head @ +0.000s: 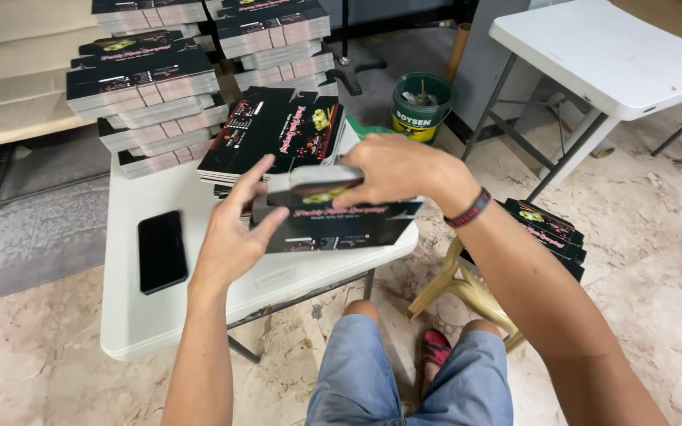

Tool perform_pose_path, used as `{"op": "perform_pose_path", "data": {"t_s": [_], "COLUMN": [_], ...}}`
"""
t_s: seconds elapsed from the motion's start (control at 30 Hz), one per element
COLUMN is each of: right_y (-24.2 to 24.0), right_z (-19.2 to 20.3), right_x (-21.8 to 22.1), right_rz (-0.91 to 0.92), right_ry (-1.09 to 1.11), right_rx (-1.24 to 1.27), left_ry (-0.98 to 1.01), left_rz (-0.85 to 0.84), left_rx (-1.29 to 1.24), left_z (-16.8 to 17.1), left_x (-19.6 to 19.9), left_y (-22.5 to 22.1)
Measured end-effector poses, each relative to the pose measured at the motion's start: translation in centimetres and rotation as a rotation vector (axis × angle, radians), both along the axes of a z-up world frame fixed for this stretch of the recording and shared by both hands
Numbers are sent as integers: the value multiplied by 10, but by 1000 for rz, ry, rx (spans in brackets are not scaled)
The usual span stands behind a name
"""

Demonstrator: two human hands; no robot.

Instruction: Stacking and organizing flat-folded cardboard packaging boxes on a table.

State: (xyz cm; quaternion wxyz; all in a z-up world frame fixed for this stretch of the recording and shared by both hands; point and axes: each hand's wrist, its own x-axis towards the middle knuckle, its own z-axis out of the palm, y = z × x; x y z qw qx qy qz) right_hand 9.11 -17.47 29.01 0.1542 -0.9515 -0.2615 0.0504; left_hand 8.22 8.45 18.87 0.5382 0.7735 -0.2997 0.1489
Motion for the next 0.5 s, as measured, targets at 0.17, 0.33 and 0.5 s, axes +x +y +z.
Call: {"op": "perform_pose_path", "data": {"t_s": [0.17,0.33,0.5], "right_y": [20,15,-19], "right_z": [-15,-35,-53], "right_x": [45,64,58], "right_rz": [-72,-18,-122], "right_ry": [78,-13,-54], "right_rx": [-100,-120,90], "left_ry": [187,282,255], "left_rz": [48,109,122], "left_rx": [127,215,263], "left_z": [-9,-30,-42], "left_x": [18,32,39], "left_y": [1,6,11]}}
